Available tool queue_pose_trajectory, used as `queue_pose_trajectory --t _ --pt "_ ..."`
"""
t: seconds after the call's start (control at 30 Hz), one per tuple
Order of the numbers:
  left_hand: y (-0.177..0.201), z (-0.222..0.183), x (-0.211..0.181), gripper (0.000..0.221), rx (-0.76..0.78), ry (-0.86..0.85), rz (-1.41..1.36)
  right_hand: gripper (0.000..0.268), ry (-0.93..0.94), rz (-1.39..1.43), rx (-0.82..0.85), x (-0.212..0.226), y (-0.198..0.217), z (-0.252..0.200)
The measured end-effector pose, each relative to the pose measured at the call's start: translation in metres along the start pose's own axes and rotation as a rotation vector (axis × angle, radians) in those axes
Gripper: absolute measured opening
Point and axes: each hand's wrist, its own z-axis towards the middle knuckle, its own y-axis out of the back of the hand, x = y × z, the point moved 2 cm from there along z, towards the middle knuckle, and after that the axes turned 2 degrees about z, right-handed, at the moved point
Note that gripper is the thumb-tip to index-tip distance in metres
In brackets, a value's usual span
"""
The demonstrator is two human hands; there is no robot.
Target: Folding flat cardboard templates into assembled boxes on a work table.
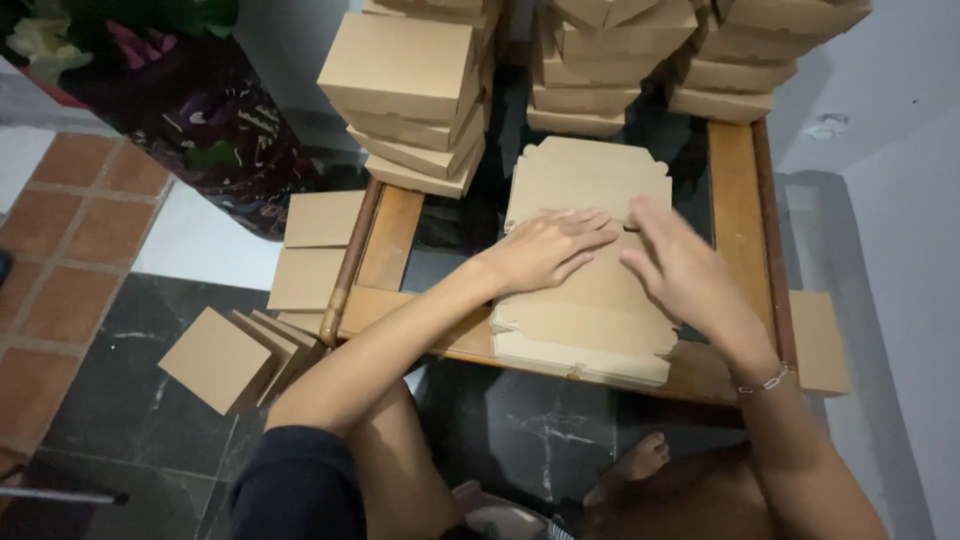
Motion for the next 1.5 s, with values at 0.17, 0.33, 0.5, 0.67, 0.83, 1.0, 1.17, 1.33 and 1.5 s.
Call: queue_pose_trajectory --t 0.17,0.33,0.5,0.67,0.83,1.0,1.17,1.33,1.5 --pt "-0.002 -0.003 -0.004 0.046 0.07 0.041 -0.046 0.065 0.071 -0.201 0.195 -0.008 -0.025 -0.002" --pt "-0.003 -0.007 -0.013 0.059 0.157 0.073 0.022 0.065 0.022 -0.238 0.251 -0.008 -0.031 -0.003" --pt "-0.011 -0.009 -0.02 0.071 0.235 0.133 0.064 0.064 -0.008 -0.193 0.273 -0.001 -0.023 -0.003" --pt "-0.021 -0.011 -0.019 0.075 0.255 0.164 0.081 0.062 -0.019 -0.175 0.263 0.005 -0.012 0.001" --pt "-0.025 -0.017 -0.023 0.074 0.219 0.253 0.144 0.059 -0.169 -0.118 0.282 0.018 0.005 0.004" --pt "-0.02 -0.016 -0.026 0.074 0.227 0.267 0.138 0.045 -0.197 -0.077 0.284 0.039 0.034 0.007" --pt "-0.019 -0.015 -0.026 0.075 0.216 0.263 0.165 0.034 -0.199 -0.024 0.249 0.014 0.026 0.014" --pt "-0.022 -0.016 -0.027 0.068 0.092 0.246 0.279 0.017 -0.338 0.228 -0.02 -0.031 0.005 0.02" --pt "-0.028 -0.012 -0.028 0.064 0.026 0.224 0.323 0.014 -0.441 0.264 -0.074 -0.063 -0.022 0.034"
